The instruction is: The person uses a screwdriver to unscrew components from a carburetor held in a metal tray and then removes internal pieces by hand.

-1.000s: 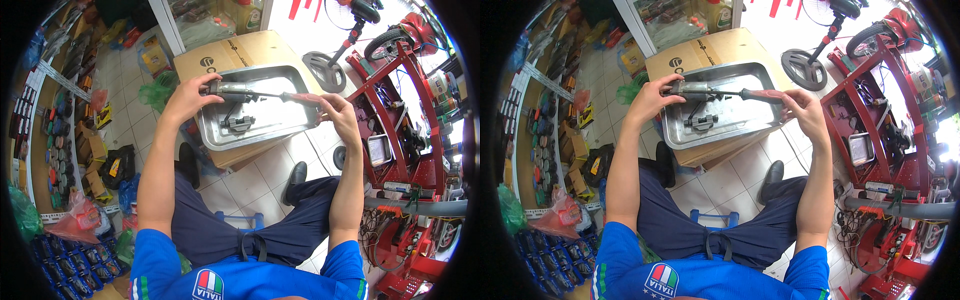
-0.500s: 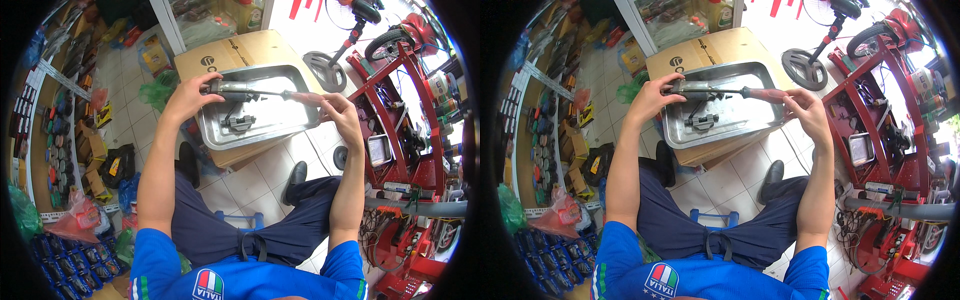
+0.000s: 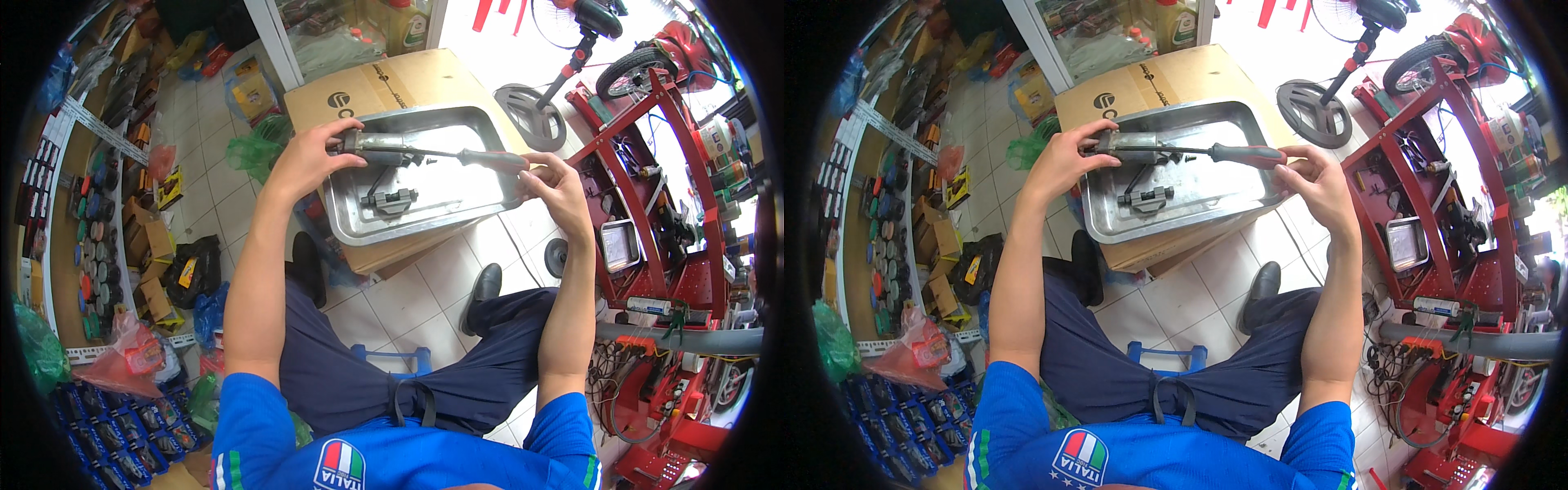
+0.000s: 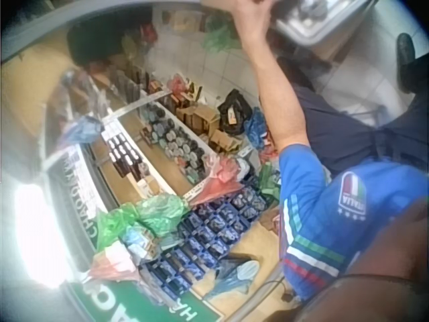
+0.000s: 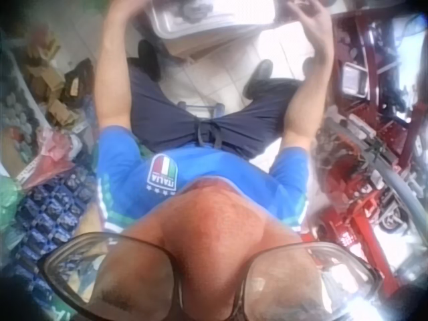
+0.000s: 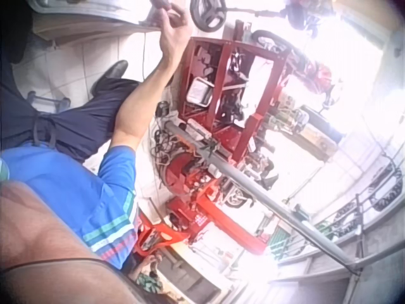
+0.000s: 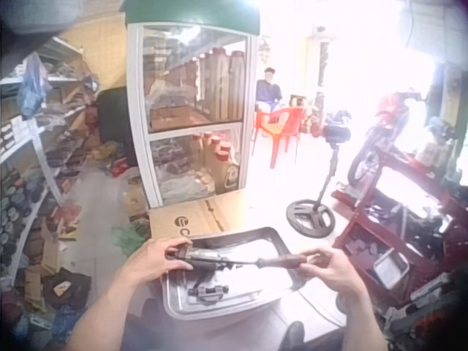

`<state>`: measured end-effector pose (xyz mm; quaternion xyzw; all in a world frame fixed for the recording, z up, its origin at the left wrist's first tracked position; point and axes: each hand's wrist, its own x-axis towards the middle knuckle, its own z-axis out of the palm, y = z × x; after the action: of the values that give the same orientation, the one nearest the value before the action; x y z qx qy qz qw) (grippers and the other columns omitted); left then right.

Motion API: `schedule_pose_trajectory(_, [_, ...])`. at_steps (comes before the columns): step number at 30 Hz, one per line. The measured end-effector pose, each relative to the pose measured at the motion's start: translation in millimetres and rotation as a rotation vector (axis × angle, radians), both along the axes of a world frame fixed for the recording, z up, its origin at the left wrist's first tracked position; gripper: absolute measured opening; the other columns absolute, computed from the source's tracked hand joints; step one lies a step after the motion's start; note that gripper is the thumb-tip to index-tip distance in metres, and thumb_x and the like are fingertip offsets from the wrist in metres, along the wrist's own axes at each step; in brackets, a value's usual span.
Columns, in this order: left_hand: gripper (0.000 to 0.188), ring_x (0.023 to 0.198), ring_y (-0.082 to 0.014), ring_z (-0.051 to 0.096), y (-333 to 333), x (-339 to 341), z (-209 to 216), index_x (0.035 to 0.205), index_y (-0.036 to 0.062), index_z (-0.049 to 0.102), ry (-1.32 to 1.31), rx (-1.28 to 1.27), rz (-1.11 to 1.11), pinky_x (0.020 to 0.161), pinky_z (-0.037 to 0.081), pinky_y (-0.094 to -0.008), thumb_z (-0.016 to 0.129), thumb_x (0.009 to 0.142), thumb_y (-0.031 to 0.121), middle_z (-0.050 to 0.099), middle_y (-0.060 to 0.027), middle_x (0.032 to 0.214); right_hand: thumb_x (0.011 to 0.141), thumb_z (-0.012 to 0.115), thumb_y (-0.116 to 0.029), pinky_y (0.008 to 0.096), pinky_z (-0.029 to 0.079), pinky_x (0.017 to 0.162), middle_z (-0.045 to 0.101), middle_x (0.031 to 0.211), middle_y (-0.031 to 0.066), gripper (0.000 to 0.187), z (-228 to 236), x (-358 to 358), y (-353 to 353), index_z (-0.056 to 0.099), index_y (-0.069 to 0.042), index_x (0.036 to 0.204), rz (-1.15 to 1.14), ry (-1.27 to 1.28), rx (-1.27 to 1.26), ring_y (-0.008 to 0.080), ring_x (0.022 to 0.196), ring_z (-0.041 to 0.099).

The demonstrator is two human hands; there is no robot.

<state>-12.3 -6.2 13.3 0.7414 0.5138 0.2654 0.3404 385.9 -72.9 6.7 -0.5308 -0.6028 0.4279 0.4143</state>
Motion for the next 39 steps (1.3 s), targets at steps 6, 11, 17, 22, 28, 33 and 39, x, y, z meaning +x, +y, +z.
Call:
schedule_pose_trajectory(6, [0.055, 0.118, -0.0326, 0.068, -5, 5, 10, 0.127, 0.0116, 0.067, 0.032, -0.067, 0.062, 0.097, 0.053, -0.0387, 0.087, 0.077, 0.023, 0.071, -0.0131, 0.126, 0.097, 0.072, -0.016, 0.0255, 0.055, 0.069, 0.072, 0.088, 0.0071, 0.031, -1, 3, -1, 0.066, 0.005, 0.119, -0.023, -0.001, -0.075, 0.0111, 0.078, 0.068])
schedule_pose_trajectory(11, [0.055, 0.098, -0.0272, 0.073, 10, -12, -22, 0.128, 0.0143, 0.067, -0.018, 0.191, -0.046, 0.067, 0.055, -0.0356, 0.087, 0.077, 0.024, 0.071, -0.0206, 0.122, 0.097, 0.072, -0.017, 0.0250, 0.055, 0.067, 0.072, 0.090, 0.0090, 0.034, 3, -11, 0, 0.062, 0.006, 0.121, -0.049, 0.041, -0.029, 0.0110, 0.077, 0.067])
schedule_pose_trajectory(17, [0.056, 0.115, -0.0295, 0.069, -4, 6, 9, 0.128, 0.0096, 0.067, 0.032, -0.055, 0.045, 0.096, 0.053, -0.0377, 0.087, 0.077, 0.023, 0.072, -0.0124, 0.122, 0.097, 0.072, -0.017, 0.0252, 0.055, 0.067, 0.073, 0.092, 0.0100, 0.035, 1, -8, 0, 0.060, 0.005, 0.122, -0.057, 0.026, -0.032, 0.0114, 0.078, 0.068])
schedule_pose_trajectory(22, [0.057, 0.116, -0.0296, 0.069, 0, -1, -1, 0.128, 0.0106, 0.067, 0.014, -0.010, 0.014, 0.096, 0.053, -0.0374, 0.087, 0.077, 0.024, 0.072, -0.0122, 0.122, 0.100, 0.069, -0.020, 0.0246, 0.055, 0.066, 0.072, 0.087, 0.0081, 0.030, 1, -4, 0, 0.064, 0.004, 0.116, -0.031, 0.027, -0.007, 0.0109, 0.074, 0.067])
schedule_pose_trajectory(28, [0.056, 0.116, -0.0306, 0.069, 1, 0, -3, 0.128, 0.0112, 0.067, 0.016, 0.001, 0.014, 0.096, 0.053, -0.0376, 0.087, 0.077, 0.023, 0.072, -0.0124, 0.123, 0.101, 0.067, -0.021, 0.0247, 0.055, 0.065, 0.071, 0.083, 0.0068, 0.028, -6, 2, 5, 0.067, 0.005, 0.111, -0.062, 0.003, -0.059, 0.0107, 0.070, 0.067])
schedule_pose_trajectory(33, [0.056, 0.115, -0.0307, 0.069, -1, 1, 1, 0.128, 0.0101, 0.067, 0.021, -0.027, 0.025, 0.096, 0.053, -0.0377, 0.087, 0.077, 0.023, 0.072, -0.0129, 0.123, 0.102, 0.067, -0.021, 0.0247, 0.056, 0.066, 0.071, 0.084, 0.0063, 0.027, 1, -9, 0, 0.069, 0.005, 0.110, -0.051, 0.057, -0.015, 0.0107, 0.071, 0.068])
schedule_pose_trajectory(39, [0.056, 0.115, -0.0305, 0.069, 2, -1, -7, 0.128, 0.0094, 0.067, -0.002, 0.021, 0.001, 0.096, 0.053, -0.0376, 0.087, 0.077, 0.023, 0.072, -0.0129, 0.123, 0.101, 0.067, -0.020, 0.0254, 0.057, 0.066, 0.071, 0.089, 0.0082, 0.030, -5, 1, 2, 0.067, 0.006, 0.118, -0.036, 0.066, -0.084, 0.0117, 0.074, 0.068])
